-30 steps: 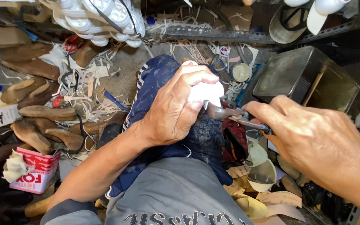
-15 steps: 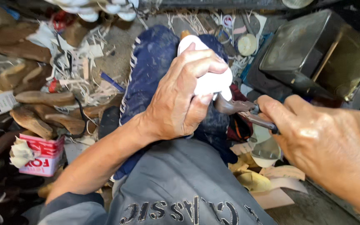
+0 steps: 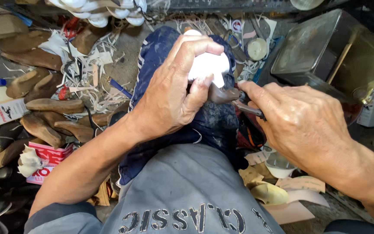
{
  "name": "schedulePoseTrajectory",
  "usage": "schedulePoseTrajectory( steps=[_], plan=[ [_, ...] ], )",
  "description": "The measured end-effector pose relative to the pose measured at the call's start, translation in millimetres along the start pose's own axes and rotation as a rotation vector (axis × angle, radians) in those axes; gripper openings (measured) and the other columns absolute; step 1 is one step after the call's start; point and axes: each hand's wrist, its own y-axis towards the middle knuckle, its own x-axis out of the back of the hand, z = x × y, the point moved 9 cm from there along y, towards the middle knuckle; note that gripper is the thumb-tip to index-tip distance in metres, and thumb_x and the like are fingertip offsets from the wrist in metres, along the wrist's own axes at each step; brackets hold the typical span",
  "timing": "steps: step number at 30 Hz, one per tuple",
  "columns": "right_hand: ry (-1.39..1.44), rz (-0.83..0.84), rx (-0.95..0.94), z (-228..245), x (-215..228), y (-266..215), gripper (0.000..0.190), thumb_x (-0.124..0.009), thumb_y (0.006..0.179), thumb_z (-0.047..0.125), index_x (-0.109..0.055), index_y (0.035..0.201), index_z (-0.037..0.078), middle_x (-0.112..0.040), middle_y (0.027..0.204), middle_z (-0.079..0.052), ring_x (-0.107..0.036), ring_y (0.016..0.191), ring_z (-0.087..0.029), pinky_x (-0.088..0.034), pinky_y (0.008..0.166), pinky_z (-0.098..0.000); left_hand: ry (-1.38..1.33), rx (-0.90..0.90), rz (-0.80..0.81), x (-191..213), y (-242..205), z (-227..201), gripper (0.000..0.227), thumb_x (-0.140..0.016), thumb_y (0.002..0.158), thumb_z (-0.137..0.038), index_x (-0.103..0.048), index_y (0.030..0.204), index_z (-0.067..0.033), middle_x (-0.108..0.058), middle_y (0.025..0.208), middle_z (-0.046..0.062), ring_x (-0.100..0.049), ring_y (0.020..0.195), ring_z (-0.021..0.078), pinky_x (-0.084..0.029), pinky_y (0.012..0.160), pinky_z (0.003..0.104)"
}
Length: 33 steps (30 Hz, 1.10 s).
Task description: The person holds a white shoe on their lap and uses a hammer to tap the sole and edges. They then use pliers to pull and adjust parts of the shoe's sole and upper. The person continues to hammer and pull at the shoe, working on different sections of the sole and edges.
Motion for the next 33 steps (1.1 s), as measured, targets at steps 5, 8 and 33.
schedulePoseTrajectory(
  steps=[5, 8, 33],
  plan=[
    [0.379, 0.121, -0.011, -13.2, -7.5, 1.6, 0.066, -0.068, 0.078, 0.007, -0.056, 0.142, 0.02, -0.074, 0.122, 0.0, -0.074, 0.09, -0.031, -0.059, 0.063, -0.0483, -0.011, 0.062, 0.01, -1.7, -2.3, 8.3, 0.032, -0.037, 0.109, -0.023, -0.043, 0.135, -0.0042, -0.05, 0.132, 0.021, -0.051, 0.129, 0.0354, -0.041, 0.112, 0.043],
    [0.325, 0.263, -0.041, -20.8, -12.1, 4.6, 0.062, -0.063, 0.083, 0.013, -0.053, 0.141, 0.032, -0.072, 0.121, 0.012, -0.075, 0.082, -0.027, -0.059, 0.047, -0.0497, -0.027, -0.005, 0.01, -6.7, -3.3, 5.6, 0.031, -0.035, 0.107, -0.017, -0.041, 0.134, -0.0034, -0.051, 0.131, 0.024, -0.051, 0.129, 0.0401, -0.041, 0.116, 0.049],
    [0.14, 0.105, -0.008, 8.8, -19.9, -1.8, 0.051, -0.073, 0.086, 0.04, -0.058, 0.132, 0.022, -0.066, 0.087, 0.004, -0.072, 0.059, -0.021, -0.05, 0.036, -0.0403, -0.017, 0.137, 0.104, 2.4, -2.0, 4.8, 0.032, -0.04, 0.103, -0.01, -0.045, 0.135, -0.0069, -0.056, 0.136, 0.018, -0.047, 0.142, 0.039, -0.036, 0.123, 0.05]
  ],
)
